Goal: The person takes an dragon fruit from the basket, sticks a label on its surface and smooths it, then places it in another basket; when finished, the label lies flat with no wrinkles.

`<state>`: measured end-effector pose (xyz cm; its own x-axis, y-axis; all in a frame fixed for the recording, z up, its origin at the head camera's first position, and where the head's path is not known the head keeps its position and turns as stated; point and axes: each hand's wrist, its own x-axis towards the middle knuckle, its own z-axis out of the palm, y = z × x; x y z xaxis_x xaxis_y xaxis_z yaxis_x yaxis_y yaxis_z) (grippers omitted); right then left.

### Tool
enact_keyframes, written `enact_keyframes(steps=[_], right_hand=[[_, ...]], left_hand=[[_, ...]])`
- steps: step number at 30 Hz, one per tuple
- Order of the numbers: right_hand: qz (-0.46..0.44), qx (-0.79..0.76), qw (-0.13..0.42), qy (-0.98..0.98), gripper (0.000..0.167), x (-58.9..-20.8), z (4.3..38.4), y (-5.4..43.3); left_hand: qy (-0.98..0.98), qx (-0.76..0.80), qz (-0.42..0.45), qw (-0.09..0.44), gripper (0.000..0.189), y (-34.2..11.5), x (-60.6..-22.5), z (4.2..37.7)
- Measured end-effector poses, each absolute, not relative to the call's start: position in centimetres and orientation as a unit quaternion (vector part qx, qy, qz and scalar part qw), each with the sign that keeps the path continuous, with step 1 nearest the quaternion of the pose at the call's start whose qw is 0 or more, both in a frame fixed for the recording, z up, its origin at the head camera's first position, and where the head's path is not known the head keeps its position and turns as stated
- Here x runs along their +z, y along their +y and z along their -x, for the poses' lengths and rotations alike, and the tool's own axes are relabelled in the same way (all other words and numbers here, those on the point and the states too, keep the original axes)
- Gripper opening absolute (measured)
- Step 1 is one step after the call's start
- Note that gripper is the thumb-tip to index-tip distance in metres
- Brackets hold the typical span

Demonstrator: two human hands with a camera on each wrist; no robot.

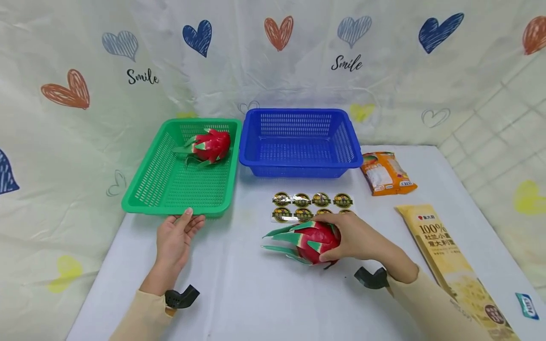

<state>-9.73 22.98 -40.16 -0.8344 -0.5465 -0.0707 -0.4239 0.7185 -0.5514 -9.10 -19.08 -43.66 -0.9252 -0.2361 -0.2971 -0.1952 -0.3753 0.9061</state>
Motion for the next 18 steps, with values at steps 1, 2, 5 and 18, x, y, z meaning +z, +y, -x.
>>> enact_keyframes(steps=[1,2,5,18], right_hand=[[0.266,-0.268,0.114,0.919,0.079,-40.1,9.8,22.9],[0.268,-0.269,0.112,0.918,0.08,-40.1,9.8,22.8],[0.271,-0.272,0.112,0.917,0.081,-40.2,9.8,22.3],[0.274,-0.289,0.115,0.91,0.086,-40.4,9.3,21.5]], left_hand=[[-0.557,-0.808,-0.193,0.013,0.029,-19.1,-43.6,9.1],[-0.555,-0.809,-0.195,0.013,0.029,-19.1,-43.6,9.1],[-0.549,-0.811,-0.199,0.015,0.028,-19.2,-43.5,9.2],[-0.541,-0.82,-0.188,0.02,0.025,-19.1,-43.7,9.2]])
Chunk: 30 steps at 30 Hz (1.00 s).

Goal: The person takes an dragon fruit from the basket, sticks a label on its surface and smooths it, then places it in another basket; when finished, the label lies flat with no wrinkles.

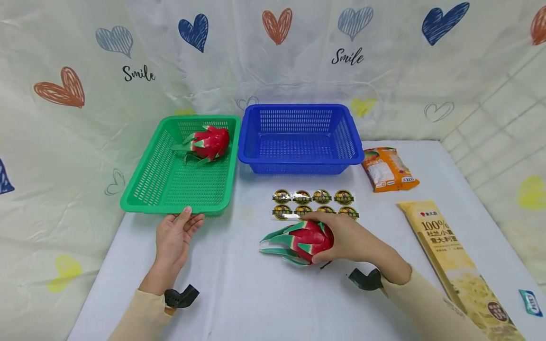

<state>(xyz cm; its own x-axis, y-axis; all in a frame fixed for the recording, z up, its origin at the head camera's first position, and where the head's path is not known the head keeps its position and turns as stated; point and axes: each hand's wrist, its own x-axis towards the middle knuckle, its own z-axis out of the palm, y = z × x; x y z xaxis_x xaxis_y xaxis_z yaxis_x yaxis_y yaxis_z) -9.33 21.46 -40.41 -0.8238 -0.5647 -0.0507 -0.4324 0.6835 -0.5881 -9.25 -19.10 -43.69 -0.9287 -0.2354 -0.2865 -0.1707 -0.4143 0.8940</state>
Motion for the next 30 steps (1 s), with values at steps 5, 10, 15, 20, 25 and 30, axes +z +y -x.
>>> enact_keyframes(steps=[5,10,15,20,25,30], right_hand=[[0.268,-0.302,0.115,0.908,0.085,-40.4,9.3,21.9],[0.251,-0.329,0.116,0.903,0.078,-40.4,9.5,22.8],[0.221,-0.356,0.124,0.9,0.074,-40.5,9.8,24.0],[0.206,-0.367,0.124,0.899,0.068,-40.2,10.0,25.3],[0.19,-0.379,0.12,0.898,0.061,-40.2,9.9,26.2],[0.173,-0.385,0.122,0.898,0.062,-40.7,9.2,26.8]], left_hand=[[-0.53,-0.83,-0.171,0.01,0.027,-18.8,-43.7,9.4],[-0.533,-0.834,-0.145,-0.013,0.029,-17.7,-44.2,9.1],[-0.541,-0.834,-0.065,-0.084,0.039,-15.6,-45.6,8.8],[-0.666,-0.73,-0.022,-0.152,0.038,-12.0,-46.0,10.7],[-0.841,-0.527,0.025,-0.121,0.028,-8.4,-45.9,13.8],[-0.931,-0.342,0.122,-0.043,0.028,-6.1,-46.0,16.9]])
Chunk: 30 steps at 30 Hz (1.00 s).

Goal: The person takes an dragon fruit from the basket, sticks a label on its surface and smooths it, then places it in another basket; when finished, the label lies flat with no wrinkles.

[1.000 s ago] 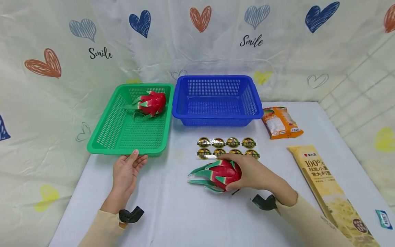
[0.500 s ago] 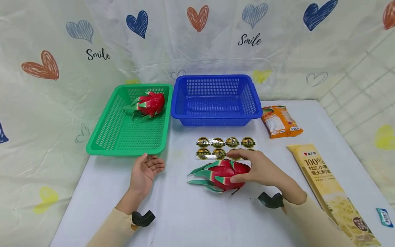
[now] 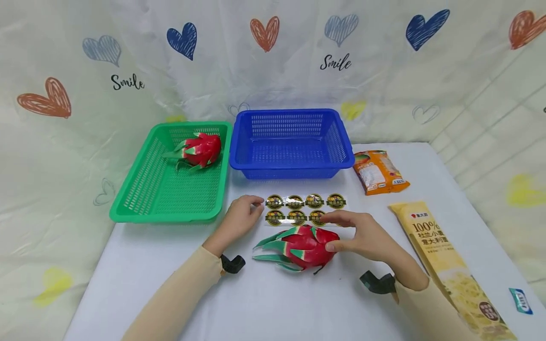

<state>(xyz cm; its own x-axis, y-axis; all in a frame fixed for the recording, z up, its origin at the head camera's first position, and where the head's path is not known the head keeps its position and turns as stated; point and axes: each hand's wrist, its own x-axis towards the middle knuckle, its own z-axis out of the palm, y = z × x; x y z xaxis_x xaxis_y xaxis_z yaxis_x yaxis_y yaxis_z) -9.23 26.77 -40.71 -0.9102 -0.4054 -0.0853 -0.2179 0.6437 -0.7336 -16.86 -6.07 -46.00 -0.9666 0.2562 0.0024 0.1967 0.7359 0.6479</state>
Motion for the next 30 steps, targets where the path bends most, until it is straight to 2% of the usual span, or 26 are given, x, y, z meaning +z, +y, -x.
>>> enact_keyframes(steps=[4,15,22,24,30], right_hand=[[0.167,-0.387,0.117,0.899,0.066,-41.3,8.8,26.9],[0.165,-0.377,0.108,0.905,0.064,-41.3,9.4,27.5],[0.158,-0.416,0.134,0.886,0.046,-40.7,12.5,27.8],[0.158,-0.409,0.131,0.889,0.039,-40.6,13.8,27.3],[0.194,-0.361,0.116,0.905,0.032,-40.7,17.3,25.3]], left_hand=[[0.957,0.249,-0.148,0.012,0.03,-5.1,-46.3,18.4],[0.973,0.165,-0.161,0.004,0.015,-4.0,-46.7,20.5],[0.965,0.208,-0.162,0.016,0.012,-3.9,-46.3,21.4],[0.959,0.231,-0.166,0.018,0.011,-4.2,-46.3,21.5],[0.936,0.305,-0.167,0.05,0.011,-4.8,-46.3,21.7]])
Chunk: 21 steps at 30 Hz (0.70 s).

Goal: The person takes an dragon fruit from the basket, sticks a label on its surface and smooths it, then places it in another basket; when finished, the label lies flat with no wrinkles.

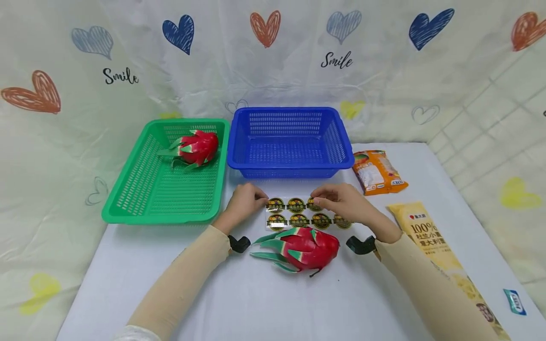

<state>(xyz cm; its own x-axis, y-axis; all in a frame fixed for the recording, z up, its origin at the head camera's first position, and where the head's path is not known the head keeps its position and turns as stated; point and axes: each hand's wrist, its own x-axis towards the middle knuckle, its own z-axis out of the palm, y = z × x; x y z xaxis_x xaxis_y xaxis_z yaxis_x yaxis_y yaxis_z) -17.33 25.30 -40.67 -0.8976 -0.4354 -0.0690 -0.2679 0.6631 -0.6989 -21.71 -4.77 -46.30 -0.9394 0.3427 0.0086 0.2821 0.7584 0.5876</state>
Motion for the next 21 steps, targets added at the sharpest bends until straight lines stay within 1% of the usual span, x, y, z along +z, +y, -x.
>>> enact_keyframes(steps=[4,8,15,21], right_hand=[[0.232,-0.326,0.111,0.91,0.029,-40.8,19.3,23.7],[0.251,-0.308,0.128,0.909,0.028,-40.7,20.8,22.1],[0.268,-0.294,0.139,0.907,0.019,-40.2,21.9,20.2],[0.271,-0.298,0.152,0.903,0.007,-40.5,22.4,19.2]], left_hand=[[0.895,0.408,-0.138,0.113,0.014,-4.7,-45.9,21.5],[0.848,0.493,-0.111,0.161,0.015,-4.2,-45.3,21.3],[0.82,0.527,-0.112,0.192,0.019,-3.3,-44.2,21.1],[0.816,0.533,-0.104,0.197,0.019,-3.3,-44.0,20.9]])
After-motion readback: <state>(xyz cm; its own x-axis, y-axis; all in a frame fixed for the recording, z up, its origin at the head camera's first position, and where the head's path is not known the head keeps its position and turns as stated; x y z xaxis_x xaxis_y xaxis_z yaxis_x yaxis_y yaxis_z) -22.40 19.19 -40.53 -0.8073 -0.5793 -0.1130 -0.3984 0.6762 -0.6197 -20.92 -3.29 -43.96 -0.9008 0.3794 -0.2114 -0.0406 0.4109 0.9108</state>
